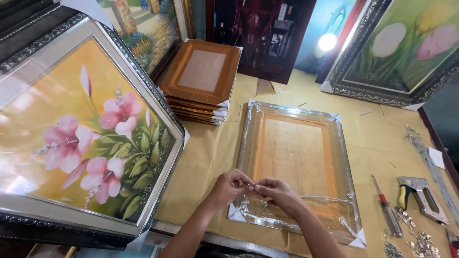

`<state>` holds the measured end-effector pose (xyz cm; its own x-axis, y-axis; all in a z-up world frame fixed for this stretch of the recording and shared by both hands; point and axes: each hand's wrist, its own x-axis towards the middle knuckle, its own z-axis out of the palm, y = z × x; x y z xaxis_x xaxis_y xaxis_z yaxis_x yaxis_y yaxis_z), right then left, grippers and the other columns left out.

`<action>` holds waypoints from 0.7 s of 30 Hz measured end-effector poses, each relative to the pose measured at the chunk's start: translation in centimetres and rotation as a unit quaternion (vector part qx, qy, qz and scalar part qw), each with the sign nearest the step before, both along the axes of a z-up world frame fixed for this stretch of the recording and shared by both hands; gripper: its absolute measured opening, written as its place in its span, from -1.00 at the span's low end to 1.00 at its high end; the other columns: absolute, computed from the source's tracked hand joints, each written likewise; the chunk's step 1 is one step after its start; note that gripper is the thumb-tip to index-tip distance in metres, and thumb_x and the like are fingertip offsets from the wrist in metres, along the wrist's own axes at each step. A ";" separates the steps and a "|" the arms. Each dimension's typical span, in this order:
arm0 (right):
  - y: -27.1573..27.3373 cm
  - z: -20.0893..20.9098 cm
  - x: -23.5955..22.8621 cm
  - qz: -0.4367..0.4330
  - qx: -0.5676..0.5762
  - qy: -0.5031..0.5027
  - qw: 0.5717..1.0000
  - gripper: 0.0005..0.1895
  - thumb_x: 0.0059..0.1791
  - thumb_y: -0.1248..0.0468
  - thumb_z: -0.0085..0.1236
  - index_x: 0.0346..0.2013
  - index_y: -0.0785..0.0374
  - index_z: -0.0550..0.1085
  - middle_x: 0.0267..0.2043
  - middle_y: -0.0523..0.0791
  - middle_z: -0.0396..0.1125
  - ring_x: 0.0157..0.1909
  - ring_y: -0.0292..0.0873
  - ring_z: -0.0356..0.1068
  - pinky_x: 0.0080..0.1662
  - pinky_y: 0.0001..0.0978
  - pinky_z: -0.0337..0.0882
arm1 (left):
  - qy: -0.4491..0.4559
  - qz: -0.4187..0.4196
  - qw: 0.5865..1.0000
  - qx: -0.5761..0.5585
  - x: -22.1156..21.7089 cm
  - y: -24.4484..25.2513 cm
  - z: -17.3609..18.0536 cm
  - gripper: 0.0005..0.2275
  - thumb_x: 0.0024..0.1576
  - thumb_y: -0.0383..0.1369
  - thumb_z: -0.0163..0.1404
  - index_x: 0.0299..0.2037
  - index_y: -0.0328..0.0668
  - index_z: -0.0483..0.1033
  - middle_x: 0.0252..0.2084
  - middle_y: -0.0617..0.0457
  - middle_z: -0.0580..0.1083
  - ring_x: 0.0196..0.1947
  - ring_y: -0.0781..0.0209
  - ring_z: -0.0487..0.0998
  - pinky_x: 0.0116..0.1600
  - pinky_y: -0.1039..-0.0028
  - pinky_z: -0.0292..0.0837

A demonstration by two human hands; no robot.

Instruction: Installing hanging hardware including D-rings, screws, and wire onto the back of a picture frame.

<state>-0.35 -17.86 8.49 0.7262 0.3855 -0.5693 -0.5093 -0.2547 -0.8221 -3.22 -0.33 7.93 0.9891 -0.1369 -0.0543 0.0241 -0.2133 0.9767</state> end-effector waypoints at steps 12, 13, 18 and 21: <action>3.0 -7.5 1.6 -0.111 -0.248 -0.417 0.868 -0.81 -0.28 0.13 0.22 -0.38 -0.09 0.54 -0.51 -0.28 0.44 -0.32 -0.21 0.40 -0.25 -0.43 0.42 | -0.043 0.142 0.968 0.203 2.5 0.8 -6.3 -0.83 -0.17 -0.32 0.09 -0.36 0.18 0.53 -0.33 0.14 0.41 -0.34 0.13 0.49 -0.20 0.39 0.42; 3.0 -7.8 1.7 -0.111 -0.249 -0.417 0.867 -0.81 -0.28 0.13 0.22 -0.38 -0.09 0.54 -0.51 -0.28 0.44 -0.32 -0.21 0.40 -0.25 -0.43 0.42 | -0.043 0.142 0.968 0.201 2.5 0.7 -6.3 -0.83 -0.17 -0.32 0.09 -0.36 0.18 0.53 -0.33 0.14 0.41 -0.34 0.13 0.49 -0.20 0.39 0.42; 3.2 -8.2 1.5 -0.080 -0.228 -0.504 0.829 -0.85 -0.34 0.17 0.23 -0.49 -0.12 0.55 -0.52 -0.29 0.41 -0.36 -0.26 0.36 -0.31 -0.50 0.41 | -0.007 0.203 0.961 0.190 3.4 0.5 -8.1 -0.87 -0.22 -0.27 0.10 -0.45 0.27 0.53 -0.43 0.25 0.39 -0.40 0.28 0.50 -0.24 0.51 0.41; 3.0 -7.4 1.3 -0.067 -0.214 -0.534 0.816 -0.87 -0.30 0.22 0.20 -0.48 -0.07 0.54 -0.51 -0.26 0.41 -0.37 -0.21 0.34 -0.34 -0.46 0.41 | -0.022 0.209 0.960 0.186 3.4 0.6 -8.4 -0.89 -0.24 -0.27 0.11 -0.52 0.29 0.53 -0.51 0.26 0.36 -0.45 0.31 0.48 -0.29 0.53 0.40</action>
<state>0.93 -14.90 1.10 0.9154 0.1931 0.3532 0.3910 -0.6349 -0.6663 0.22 0.25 -0.42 0.9556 0.2939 0.0202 0.1449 -0.5285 0.8364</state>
